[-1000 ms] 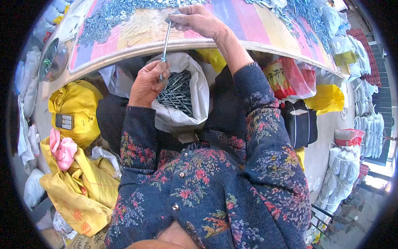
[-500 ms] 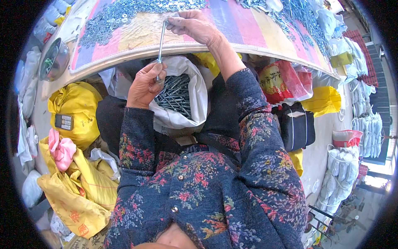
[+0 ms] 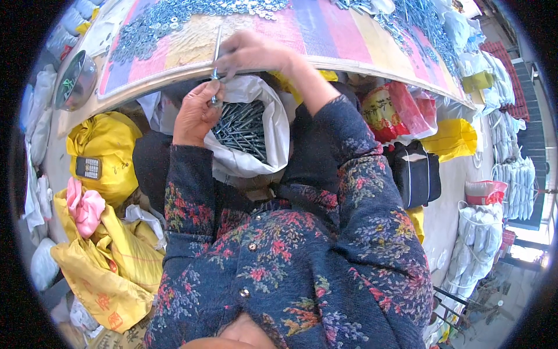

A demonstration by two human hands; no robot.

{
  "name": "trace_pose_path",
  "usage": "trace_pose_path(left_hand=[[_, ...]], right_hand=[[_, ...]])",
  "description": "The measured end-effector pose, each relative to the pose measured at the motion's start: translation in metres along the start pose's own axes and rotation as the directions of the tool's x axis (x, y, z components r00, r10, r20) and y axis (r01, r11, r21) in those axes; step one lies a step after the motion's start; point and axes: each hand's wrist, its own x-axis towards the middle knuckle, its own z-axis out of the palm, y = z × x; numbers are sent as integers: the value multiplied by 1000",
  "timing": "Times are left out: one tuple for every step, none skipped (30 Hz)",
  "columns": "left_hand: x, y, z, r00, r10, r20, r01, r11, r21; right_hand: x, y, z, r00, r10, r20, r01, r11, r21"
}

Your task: Threading washers and components onto long metal bolts in a workshop environment.

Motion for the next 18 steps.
trace_pose_path(left_hand=[[0,1,0,991,102,-92,-92,990,106],[-1,4,2,961,216,-173,-176,960,220],[-1,2,7,933,285,-220,-221,935,276],[-3,2,12,931,288,-223,-223,935,277],[-5,1,16,916,341,-209,-247,893,376],[-6,-1,21,901,392,-187,-267,841,471],[-8,-5,27,877,460,-142,-326,785,527],[-9,-6,23,874,463,-147,-325,784,529],[-8,-9,20,853,509,-114,-370,745,555],[-7,-10,17,829,553,-80,-413,703,579],[-7,-4,14,781,622,-57,-468,644,605],[-7,6,9,754,646,-119,-437,628,644],[-1,15,-5,739,630,-239,-472,737,483],[1,21,-16,722,593,-357,-509,805,305],[-1,22,-14,721,592,-360,-508,805,306],[-3,21,-12,722,603,-340,-503,794,341],[-3,20,-7,725,614,-312,-499,781,376],[-7,12,4,727,613,-310,-498,781,377]], right_hand=[[-6,-1,14,996,39,-78,-34,997,64],[-8,-7,26,986,77,-149,-58,990,127],[-3,-2,31,987,74,-144,-56,990,128],[2,8,36,963,68,-259,55,897,440],[4,8,42,925,106,-366,191,701,687],[5,9,46,925,110,-364,188,700,689],[4,10,50,952,106,-286,182,554,813],[7,4,56,976,81,-204,158,386,909],[5,-12,63,977,106,-186,140,343,929],[2,-14,71,978,106,-180,134,342,930],[-1,-15,79,939,74,-335,200,675,711],[-5,-18,86,885,-18,-466,214,903,372],[-15,-21,89,884,-89,-459,204,957,208],[-21,-32,93,888,-93,-451,207,955,212],[-26,-48,94,885,-202,-419,305,932,195],[-30,-55,94,869,-310,-386,401,898,181],[-25,-46,83,858,-242,-452,333,934,132],[-16,-41,79,845,52,-532,339,717,609]])
